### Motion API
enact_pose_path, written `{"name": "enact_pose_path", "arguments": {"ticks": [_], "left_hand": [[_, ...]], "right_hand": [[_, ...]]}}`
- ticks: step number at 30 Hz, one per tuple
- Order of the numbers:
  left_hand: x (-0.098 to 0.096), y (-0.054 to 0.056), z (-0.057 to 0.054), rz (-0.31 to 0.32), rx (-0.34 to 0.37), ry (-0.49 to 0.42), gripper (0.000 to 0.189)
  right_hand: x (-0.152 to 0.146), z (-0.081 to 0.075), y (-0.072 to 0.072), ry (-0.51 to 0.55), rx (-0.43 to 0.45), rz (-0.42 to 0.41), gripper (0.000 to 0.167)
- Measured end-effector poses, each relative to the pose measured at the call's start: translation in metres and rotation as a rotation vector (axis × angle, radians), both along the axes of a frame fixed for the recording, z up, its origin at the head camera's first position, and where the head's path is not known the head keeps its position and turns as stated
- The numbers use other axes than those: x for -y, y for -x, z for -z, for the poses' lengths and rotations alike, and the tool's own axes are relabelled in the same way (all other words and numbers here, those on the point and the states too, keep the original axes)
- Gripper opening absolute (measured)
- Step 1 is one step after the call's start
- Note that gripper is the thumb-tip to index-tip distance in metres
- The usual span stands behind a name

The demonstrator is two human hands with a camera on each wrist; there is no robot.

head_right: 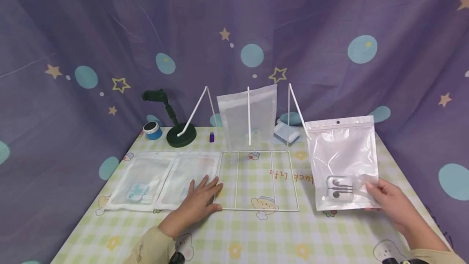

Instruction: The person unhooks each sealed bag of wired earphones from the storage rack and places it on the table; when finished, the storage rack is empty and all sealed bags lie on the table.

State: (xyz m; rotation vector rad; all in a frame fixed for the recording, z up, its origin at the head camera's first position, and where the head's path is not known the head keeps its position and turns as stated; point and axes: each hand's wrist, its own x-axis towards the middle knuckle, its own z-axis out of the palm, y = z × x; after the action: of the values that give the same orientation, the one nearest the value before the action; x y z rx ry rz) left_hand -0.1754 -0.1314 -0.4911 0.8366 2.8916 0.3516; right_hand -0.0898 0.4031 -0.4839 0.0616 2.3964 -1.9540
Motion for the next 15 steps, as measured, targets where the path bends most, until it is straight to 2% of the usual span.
{"name": "enact_pose_path", "arguments": {"ticks": [1, 2, 6, 15], "left_hand": [[0.0, 0.0, 0.0, -0.001, 0.0, 0.0, 0.073], [0.0, 0.0, 0.001, -0.001, 0.001, -0.001, 0.073], [0.0, 0.0, 0.001, -0.005, 0.004, 0.005, 0.073], [0.001, -0.001, 0.003, -0.004, 0.023, -0.004, 0.073]], "right_hand": [[0.002, 0.002, 0.001, -0.055, 0.042, 0.009, 0.023], [0.005, 0.003, 0.003, -0.102, 0.081, 0.016, 0.028], [0.015, 0.008, 0.009, -0.19, 0.205, 0.028, 0.063], [0.031, 0.013, 0.015, -0.219, 0.293, 0.016, 0.058]]}}
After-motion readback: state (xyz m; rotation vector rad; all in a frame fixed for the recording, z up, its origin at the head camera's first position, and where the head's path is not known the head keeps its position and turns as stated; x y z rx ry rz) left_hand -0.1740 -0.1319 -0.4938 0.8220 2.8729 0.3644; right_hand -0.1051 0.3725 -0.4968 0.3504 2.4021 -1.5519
